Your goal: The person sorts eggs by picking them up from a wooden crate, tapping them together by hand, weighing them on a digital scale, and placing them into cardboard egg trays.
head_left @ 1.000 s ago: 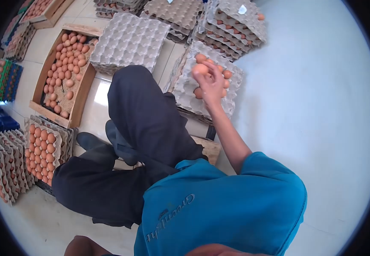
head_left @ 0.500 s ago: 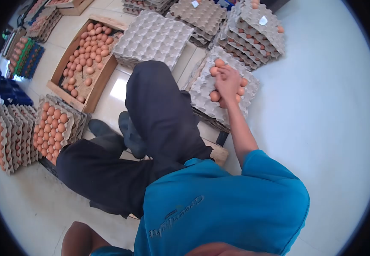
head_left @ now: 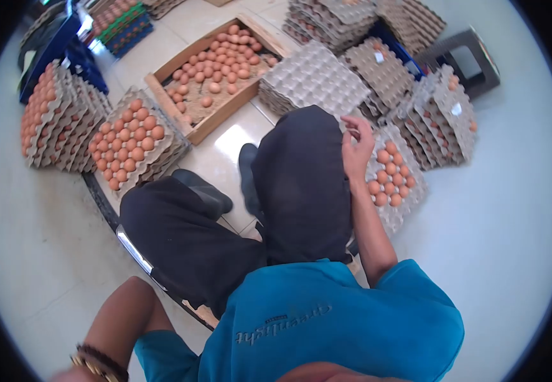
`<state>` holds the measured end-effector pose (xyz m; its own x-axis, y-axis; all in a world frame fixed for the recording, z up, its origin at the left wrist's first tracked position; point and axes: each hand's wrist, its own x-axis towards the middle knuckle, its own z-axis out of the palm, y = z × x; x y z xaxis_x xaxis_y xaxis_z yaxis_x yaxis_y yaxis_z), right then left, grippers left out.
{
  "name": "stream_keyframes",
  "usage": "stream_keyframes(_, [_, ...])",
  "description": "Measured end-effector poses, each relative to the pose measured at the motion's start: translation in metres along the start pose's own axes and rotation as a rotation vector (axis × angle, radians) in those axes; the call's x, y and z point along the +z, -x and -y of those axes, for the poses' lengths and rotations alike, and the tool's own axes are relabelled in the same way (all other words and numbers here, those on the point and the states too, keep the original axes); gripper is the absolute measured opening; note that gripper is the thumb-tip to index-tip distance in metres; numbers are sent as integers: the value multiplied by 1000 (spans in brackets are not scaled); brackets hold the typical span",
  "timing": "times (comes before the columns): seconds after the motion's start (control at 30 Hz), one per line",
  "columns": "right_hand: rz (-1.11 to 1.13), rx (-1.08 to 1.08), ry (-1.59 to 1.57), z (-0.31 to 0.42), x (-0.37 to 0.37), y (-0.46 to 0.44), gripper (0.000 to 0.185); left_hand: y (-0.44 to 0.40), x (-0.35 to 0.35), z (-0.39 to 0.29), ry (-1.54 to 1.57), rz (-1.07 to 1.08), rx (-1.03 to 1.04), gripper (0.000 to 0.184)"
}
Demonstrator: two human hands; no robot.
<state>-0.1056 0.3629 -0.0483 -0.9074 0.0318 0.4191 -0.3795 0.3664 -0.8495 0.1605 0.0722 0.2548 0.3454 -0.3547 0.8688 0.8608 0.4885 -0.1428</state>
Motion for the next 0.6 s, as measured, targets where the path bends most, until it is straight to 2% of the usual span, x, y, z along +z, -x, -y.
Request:
stream_keyframes(0.03, [21,71,-138,12,16,-10,31,-1,-17,11,-30,-41,-21,38])
stream_keyframes(0.07, [48,-1,-120,24,31,-23,30,1,-30,26,-58,-55,-52,38])
stream_keyframes(0.13, [91,-141,-79,45,60,-48,28,29,-70,84,-119,-5,-238,41])
stream_keyframes(0.2, [169,-318,17,58,102,-78,25,85,-112,157,-144,160,-513,45])
stream_keyframes(0.23, [261,-307,-4,55,129,-92,25,111,-85,181,-390,137,-849,52])
stream_keyframes(0.27, [351,-300,-26,48,157,-110,25,126,-94,203,-763,646,-992,37])
stream_keyframes(0.3, [513,-273,10,34,187,-130,27,172,-114,234,-643,683,-1020,26])
stream_keyframes(0.33, [672,-240,48,14,218,-147,29,196,-109,230,-530,685,-1492,28])
stream_keyframes(0.37, [836,-225,126,-16,248,-165,30,223,-127,236,-665,1157,-1390,38])
stream_keyframes(0.4, [1000,-204,207,-45,274,-179,31,233,-132,231,-744,1521,-1478,38])
stream_keyframes(0.43, [1123,-255,453,-60,295,-189,32,243,-136,221,-807,1899,-1541,38])
stream_keyframes(0.47, [1231,-311,705,-75,314,-200,33,260,-154,217,-741,2071,-1572,40])
stream_keyframes(0.5, [1325,-306,818,-102,336,-209,34,273,-172,214,-668,2243,-1592,42])
stream_keyframes(0.53, [1416,-299,931,-130,356,-215,36,276,-181,212,-681,2172,-1642,44])
stream_keyframes(0.6, [1360,-211,997,-163,384,-221,35,269,-174,210,-726,1976,-1656,45])
